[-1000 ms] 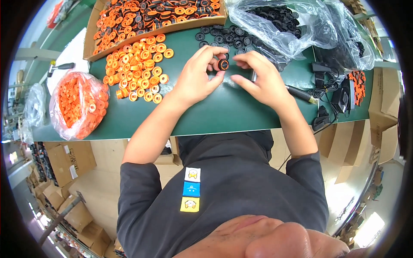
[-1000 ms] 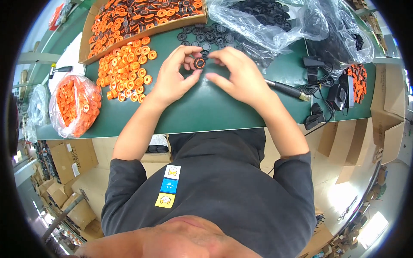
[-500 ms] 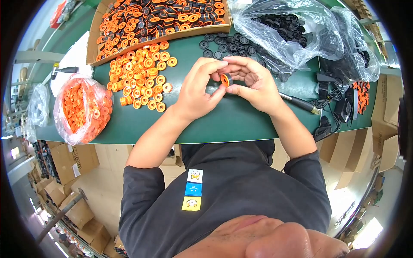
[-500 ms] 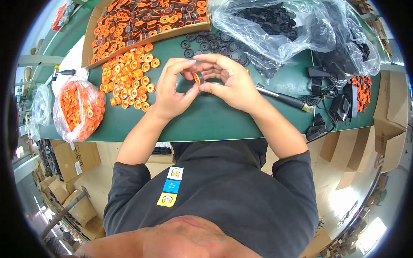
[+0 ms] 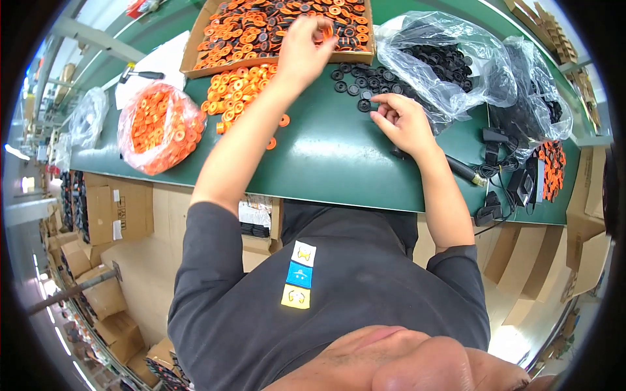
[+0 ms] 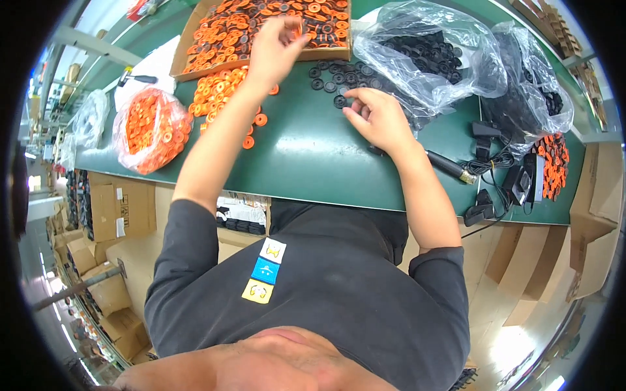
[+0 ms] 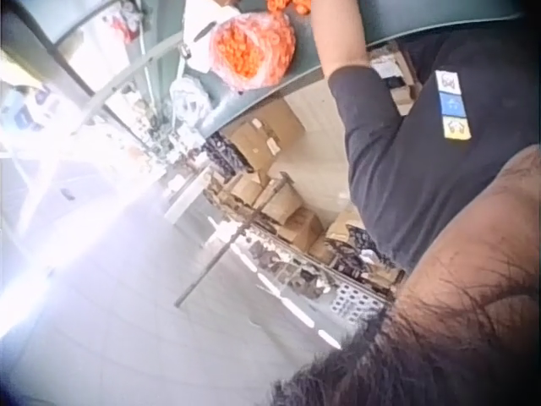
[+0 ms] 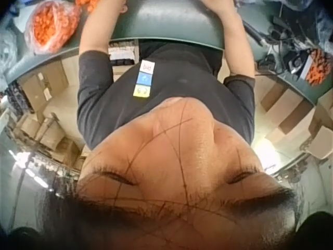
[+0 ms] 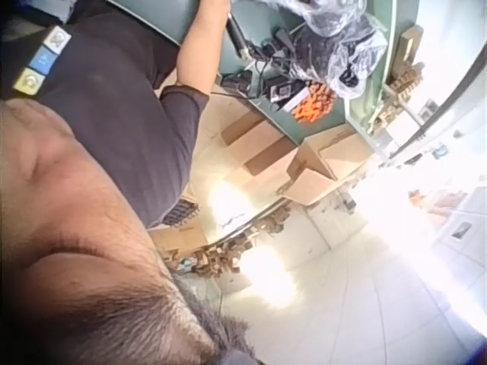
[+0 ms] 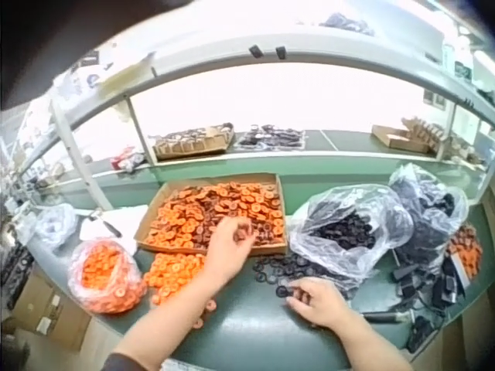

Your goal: The person assembles circular components by fitting orange rings and black pieces together by hand, tapping them with a mallet, and placing the assembled parts into a box.

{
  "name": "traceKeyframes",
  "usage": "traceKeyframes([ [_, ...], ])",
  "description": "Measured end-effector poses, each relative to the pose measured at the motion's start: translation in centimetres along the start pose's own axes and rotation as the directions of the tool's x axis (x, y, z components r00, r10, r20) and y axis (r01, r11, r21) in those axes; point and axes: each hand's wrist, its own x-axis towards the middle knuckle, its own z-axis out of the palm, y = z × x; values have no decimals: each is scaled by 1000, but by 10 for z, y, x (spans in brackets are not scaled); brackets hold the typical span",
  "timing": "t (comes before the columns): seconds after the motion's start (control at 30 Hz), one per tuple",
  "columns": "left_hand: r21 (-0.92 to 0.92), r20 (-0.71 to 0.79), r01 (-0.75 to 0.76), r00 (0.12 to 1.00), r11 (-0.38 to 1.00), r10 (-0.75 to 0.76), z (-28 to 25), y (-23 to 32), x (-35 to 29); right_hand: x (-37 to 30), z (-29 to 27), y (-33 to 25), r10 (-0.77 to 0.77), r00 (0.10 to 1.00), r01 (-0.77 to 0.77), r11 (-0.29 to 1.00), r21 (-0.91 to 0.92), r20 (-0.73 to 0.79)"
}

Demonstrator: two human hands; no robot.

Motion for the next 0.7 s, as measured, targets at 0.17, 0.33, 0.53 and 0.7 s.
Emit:
traceKeyframes([
  [0.17, 292, -24, 79, 997, 953, -75, -32, -21, 25, -5, -1, -1, -73, 996, 79, 985, -152, 49],
  [0.33, 480, 379, -42, 911, 876, -164, -56, -3, -42, -7, -14, -4, 31, 984, 3, 982, -189, 177],
  [0.53, 517, 418, -186, 907, 836, -56, -39, -9, -83, 14, 6, -12, -240, 954, 294, 870, -397, 179],
  [0.7, 471, 397, -164, 917, 866, -42, -11, 18, -81, 19, 19, 1, -165, 968, 233, 865, -444, 188],
])
